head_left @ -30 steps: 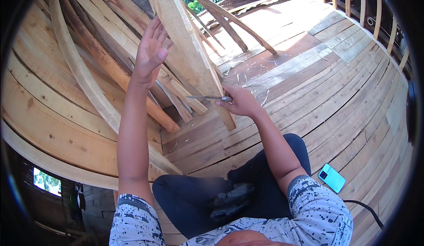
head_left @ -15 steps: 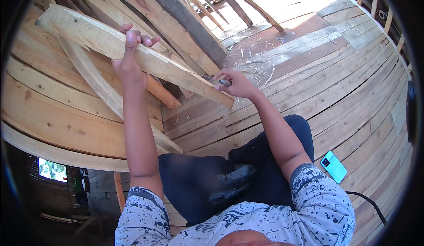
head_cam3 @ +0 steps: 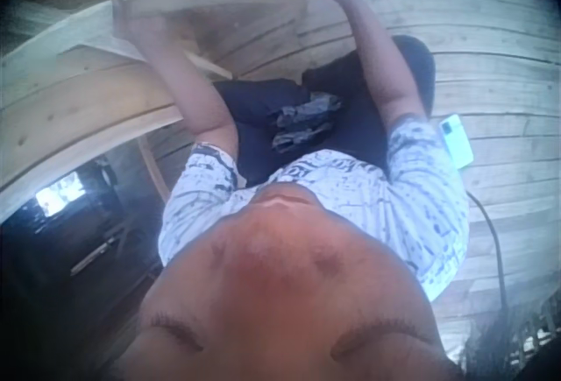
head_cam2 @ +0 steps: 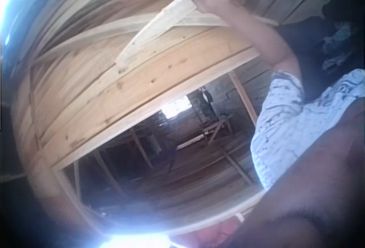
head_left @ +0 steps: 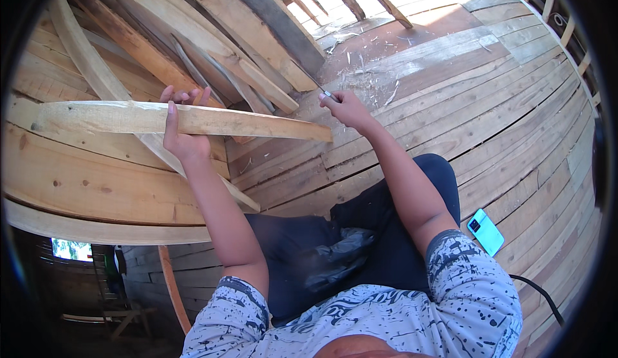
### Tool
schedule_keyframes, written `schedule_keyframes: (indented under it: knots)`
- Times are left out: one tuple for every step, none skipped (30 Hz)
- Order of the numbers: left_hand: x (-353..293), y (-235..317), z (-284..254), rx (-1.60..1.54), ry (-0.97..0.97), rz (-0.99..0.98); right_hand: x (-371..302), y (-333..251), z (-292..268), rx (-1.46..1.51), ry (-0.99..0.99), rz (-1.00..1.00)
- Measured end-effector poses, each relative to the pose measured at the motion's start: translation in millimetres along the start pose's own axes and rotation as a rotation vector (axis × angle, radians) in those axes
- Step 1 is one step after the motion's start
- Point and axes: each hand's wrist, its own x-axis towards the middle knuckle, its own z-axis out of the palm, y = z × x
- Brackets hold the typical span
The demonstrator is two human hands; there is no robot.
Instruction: The person sits on a wooden floor and carves a long, curved piece of wood using a chisel. They hold the wood with their left hand and use the chisel in their right hand to shave off thin strips of wood, refining the shape of the piece.
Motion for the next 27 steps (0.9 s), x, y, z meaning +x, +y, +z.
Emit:
schedule_keyframes:
  knots:
    - [-4.5,-5.0,-6.8,0.007,0.018,0.016,-0.2,1.5,1.6,-0.012,0.017,0.028]
    - [-7.8,-8.8,-12.5,0.015,0.037,0.031,-0.1,2.9,3.6,-0.025,0.035,0.056]
    - [-11.7,-8.6,-10.6,0.012,0.108,0.014,0.4,3.5,7.7,-0.024,0.022,0.098]
    - [-11.4,-12.3,-21.4,-0.004,0.130,0.020,0.9,3.8,12.3,-0.023,0.010,0.139]
    - [-10.1,-18.8,-38.1,-0.020,0.152,0.027,1.3,3.7,17.5,-0.023,-0.002,0.180]
    - [-11.1,-24.1,-51.9,-0.034,0.180,0.031,-2.7,-1.3,24.0,-0.062,-0.047,0.197]
    - [-12.9,-23.8,-49.9,-0.056,0.169,0.054,-10.0,-13.8,30.0,-0.099,-0.092,0.211]
    - [-15.9,-23.7,-46.2,-0.078,0.159,0.078,-16.2,-23.5,37.9,-0.135,-0.137,0.225]
    - [-20.0,-22.1,-39.4,-0.099,0.148,0.099,-21.5,-27.0,47.9,-0.203,-0.181,0.126]
    - [-23.9,-21.4,-33.4,-0.111,0.101,0.114,-26.3,-30.3,56.2,-0.275,-0.219,0.025]
    - [-28.8,-19.3,-27.9,-0.122,0.055,0.128,-29.9,-32.7,65.3,-0.346,-0.257,-0.076]
    - [-32.9,-15.1,-23.2,-0.126,0.010,0.147,-33.4,-35.7,78.2,-0.286,-0.234,-0.136]
    - [-36.8,-18.6,-18.7,-0.142,-0.026,0.159,-37.1,-34.3,87.2,-0.237,-0.203,-0.181]
    - [-40.0,-22.3,-14.6,-0.157,-0.062,0.172,-37.4,-32.2,90.5,-0.188,-0.173,-0.227]
    - [-43.0,-23.1,-13.3,-0.159,-0.096,0.186,-36.0,-31.4,90.6,-0.205,-0.167,-0.206]
    - [-43.6,-27.0,-13.0,-0.131,-0.107,0.187,-32.8,-30.7,87.9,-0.223,-0.162,-0.185]
    - [-42.9,-32.0,-13.2,-0.102,-0.119,0.188,-28.7,-27.7,85.3,-0.241,-0.158,-0.164]
    - [-42.2,-36.5,-12.3,-0.078,-0.135,0.186,-22.2,-13.5,81.4,-0.176,-0.202,-0.154]
    - [-40.7,-38.1,-10.1,-0.092,-0.140,0.184,-14.3,2.7,76.9,-0.113,-0.241,-0.148]
    - [-39.2,-39.3,-7.9,-0.106,-0.145,0.182,-9.4,18.1,74.5,-0.049,-0.278,-0.142]
    - [-37.4,-40.8,-9.1,-0.112,-0.150,0.182,-8.3,14.6,77.0,-0.104,-0.262,-0.118]
    - [-36.7,-42.1,-12.4,-0.095,-0.099,0.188,-9.3,3.6,80.7,-0.156,-0.250,-0.094]
    - [-36.6,-43.3,-15.9,-0.079,-0.049,0.193,-10.9,-7.0,84.5,-0.209,-0.237,-0.069]
    - [-35.6,-43.9,-18.0,-0.062,-0.002,0.199,-15.0,-18.1,90.1,-0.241,-0.179,-0.112]
    - [-34.5,-45.0,-20.2,-0.066,-0.032,0.210,-21.0,-29.0,97.6,-0.273,-0.121,-0.152]
    - [-34.0,-46.3,-21.9,-0.071,-0.063,0.220,-23.7,-32.5,102.6,-0.304,-0.063,-0.191]
    - [-34.0,-47.2,-20.6,-0.081,-0.093,0.230,-19.6,-21.8,98.6,-0.300,-0.062,-0.203]
